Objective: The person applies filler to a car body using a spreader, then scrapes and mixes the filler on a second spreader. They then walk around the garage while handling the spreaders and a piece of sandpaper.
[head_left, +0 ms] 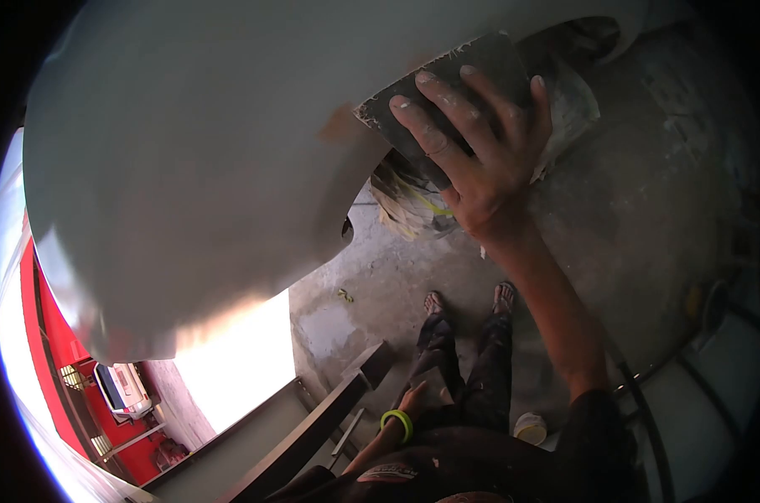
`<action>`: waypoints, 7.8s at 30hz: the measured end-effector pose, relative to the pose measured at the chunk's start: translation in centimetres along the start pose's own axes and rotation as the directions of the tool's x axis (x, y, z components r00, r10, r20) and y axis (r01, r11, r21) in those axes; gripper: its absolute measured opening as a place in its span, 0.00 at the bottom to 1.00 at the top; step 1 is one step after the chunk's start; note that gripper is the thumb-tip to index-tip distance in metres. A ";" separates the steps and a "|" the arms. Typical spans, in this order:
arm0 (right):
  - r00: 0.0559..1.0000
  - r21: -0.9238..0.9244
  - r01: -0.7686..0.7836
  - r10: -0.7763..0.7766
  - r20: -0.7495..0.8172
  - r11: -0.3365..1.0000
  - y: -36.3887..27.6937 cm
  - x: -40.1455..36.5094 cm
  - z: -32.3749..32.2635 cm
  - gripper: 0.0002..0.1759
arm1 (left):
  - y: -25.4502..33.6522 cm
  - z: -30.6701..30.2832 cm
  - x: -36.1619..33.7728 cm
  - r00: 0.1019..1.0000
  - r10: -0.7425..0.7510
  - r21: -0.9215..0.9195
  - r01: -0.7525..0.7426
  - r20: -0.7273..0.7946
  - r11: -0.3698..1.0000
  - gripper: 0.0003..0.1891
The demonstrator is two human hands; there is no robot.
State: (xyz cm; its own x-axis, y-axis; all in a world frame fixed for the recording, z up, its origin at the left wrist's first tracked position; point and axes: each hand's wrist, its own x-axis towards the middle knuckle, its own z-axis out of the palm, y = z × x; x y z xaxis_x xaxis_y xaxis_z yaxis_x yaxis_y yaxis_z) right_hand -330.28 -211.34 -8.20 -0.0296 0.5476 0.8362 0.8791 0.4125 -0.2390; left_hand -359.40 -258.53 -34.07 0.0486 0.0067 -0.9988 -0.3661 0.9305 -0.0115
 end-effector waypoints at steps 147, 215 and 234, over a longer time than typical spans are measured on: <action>0.945 0.223 -0.312 0.278 0.174 0.924 -2.9 -2.1 -1.4 0.41 | 15.4 11.8 -13.8 0.744 0.385 -0.249 -0.295 0.547 0.923 0.29; 0.554 0.387 -0.790 0.282 0.783 0.475 -7.5 -9.5 -6.0 0.30 | 16.8 12.0 -14.4 0.640 0.484 -0.523 -0.147 0.596 0.839 0.26; 0.539 0.159 -0.519 0.177 0.823 0.840 -12.9 -19.6 -14.6 0.26 | 17.7 6.5 -22.6 0.625 0.547 -0.605 -0.146 0.557 0.783 0.26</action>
State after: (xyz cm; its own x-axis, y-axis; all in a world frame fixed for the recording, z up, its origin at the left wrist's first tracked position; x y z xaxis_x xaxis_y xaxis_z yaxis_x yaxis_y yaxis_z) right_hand -334.09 -238.02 -14.31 -0.2520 0.9677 0.0022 0.6782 0.1782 -0.7130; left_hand -360.93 -239.79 -11.39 0.3477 0.7174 -0.6037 -0.8559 0.5057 0.1080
